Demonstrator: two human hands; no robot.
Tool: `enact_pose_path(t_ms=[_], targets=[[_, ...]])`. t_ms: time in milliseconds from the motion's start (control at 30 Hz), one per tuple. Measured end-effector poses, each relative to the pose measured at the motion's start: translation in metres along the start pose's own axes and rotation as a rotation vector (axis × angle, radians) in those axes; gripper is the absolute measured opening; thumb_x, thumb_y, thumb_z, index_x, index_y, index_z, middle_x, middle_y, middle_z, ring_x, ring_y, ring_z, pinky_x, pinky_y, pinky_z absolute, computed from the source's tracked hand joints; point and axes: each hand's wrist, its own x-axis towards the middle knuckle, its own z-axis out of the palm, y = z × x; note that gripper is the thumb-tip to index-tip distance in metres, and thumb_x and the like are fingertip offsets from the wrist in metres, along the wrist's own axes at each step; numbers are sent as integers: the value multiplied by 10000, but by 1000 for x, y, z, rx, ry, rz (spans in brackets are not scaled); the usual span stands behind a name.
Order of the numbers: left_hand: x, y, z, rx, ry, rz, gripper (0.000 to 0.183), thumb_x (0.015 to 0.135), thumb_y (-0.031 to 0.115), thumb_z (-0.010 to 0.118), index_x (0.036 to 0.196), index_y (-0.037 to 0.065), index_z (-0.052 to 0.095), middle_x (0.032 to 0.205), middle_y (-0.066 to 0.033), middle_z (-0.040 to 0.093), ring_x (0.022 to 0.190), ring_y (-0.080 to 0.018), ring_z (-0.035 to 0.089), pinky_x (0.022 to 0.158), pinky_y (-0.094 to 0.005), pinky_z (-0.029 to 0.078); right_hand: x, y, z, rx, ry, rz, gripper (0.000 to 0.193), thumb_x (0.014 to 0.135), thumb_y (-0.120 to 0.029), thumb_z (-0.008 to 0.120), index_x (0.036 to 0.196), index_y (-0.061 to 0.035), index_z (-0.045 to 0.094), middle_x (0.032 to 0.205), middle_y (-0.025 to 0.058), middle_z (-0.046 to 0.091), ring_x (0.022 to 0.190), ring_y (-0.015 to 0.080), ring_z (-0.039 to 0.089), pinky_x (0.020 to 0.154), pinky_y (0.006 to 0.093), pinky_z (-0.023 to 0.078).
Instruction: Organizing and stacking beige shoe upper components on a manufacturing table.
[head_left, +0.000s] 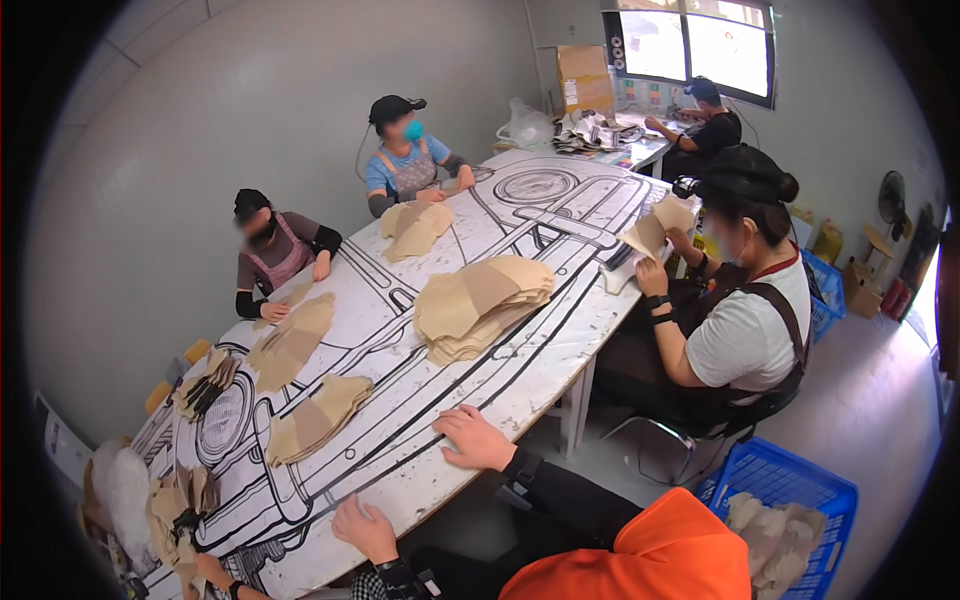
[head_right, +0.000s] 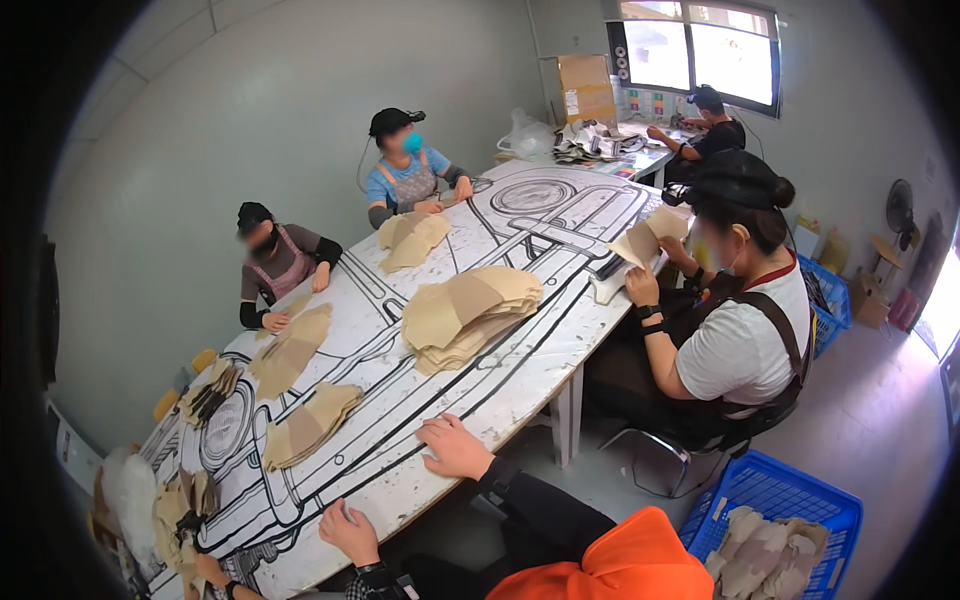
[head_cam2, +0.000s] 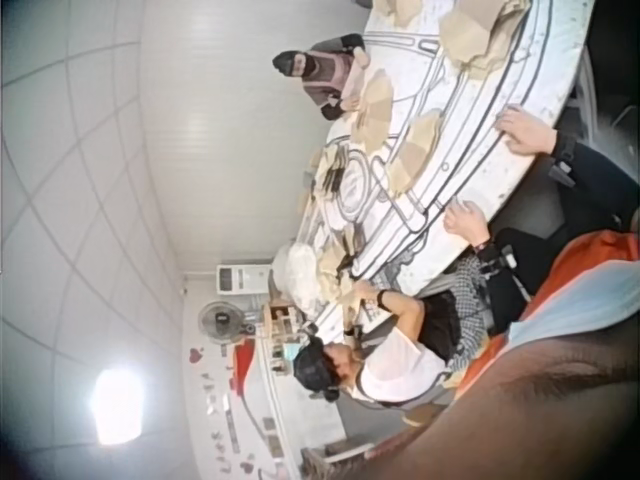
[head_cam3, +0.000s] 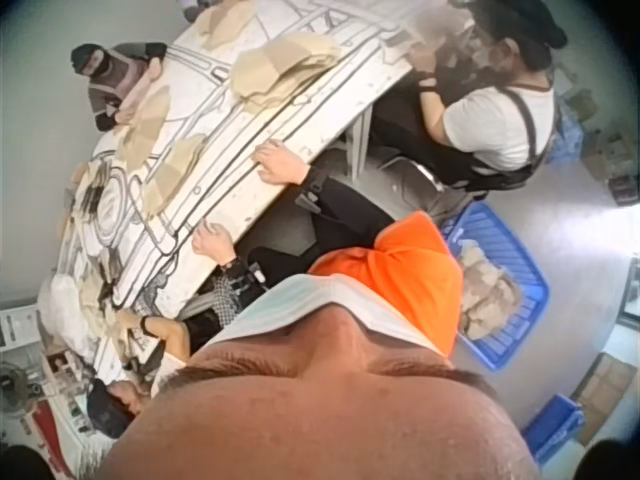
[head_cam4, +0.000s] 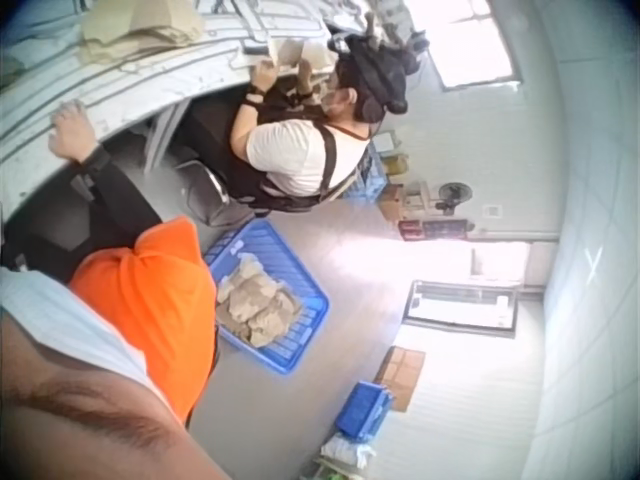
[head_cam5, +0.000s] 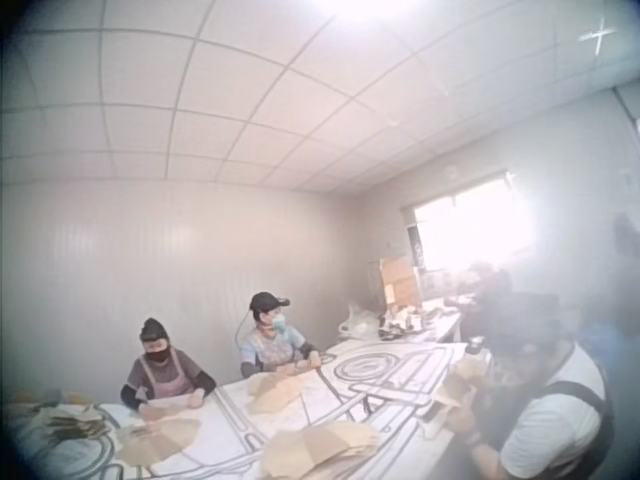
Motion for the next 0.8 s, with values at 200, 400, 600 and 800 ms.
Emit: enact_pose_path(t_ms=[200, 400, 600, 800], targets=[[7, 10, -4, -66, -44, -45, 374, 906, 138, 684, 1267, 41, 700, 1257, -164, 693, 1243, -400, 601, 1148, -570, 380, -4, 7, -1, 30, -36, 31, 530, 904, -232, 725, 1388, -33, 642, 1434, 173, 664, 1447, 331, 553, 1245, 526, 366], [2, -4, -1, 21, -162, -50, 359, 946, 152, 649, 1291, 69, 705, 1290, -154, 694, 1257, -372, 614, 1123, -554, 405, 4, 3, 3, -35, 82, -46, 528, 882, -224, 725, 1352, -5, 629, 1411, 187, 657, 1440, 340, 545, 1248, 516, 359], [1, -5, 4, -3, -107, -88, 381, 962, 170, 643, 1324, 64, 695, 1363, -142, 676, 1305, -371, 599, 1137, -550, 395, -2, 6, 6, -43, 115, -57, 582, 886, -247, 702, 1399, 12, 611, 1394, 197, 651, 1461, 341, 525, 1264, 535, 328], [2, -2, 2, 6, -38, -72, 404, 977, 211, 643, 1341, 42, 699, 1363, -149, 685, 1312, -374, 592, 1148, -553, 392, 0, 4, 7, -48, 57, -20, 627, 895, -263, 705, 1444, 12, 582, 1441, 200, 623, 1482, 338, 505, 1264, 555, 320]])
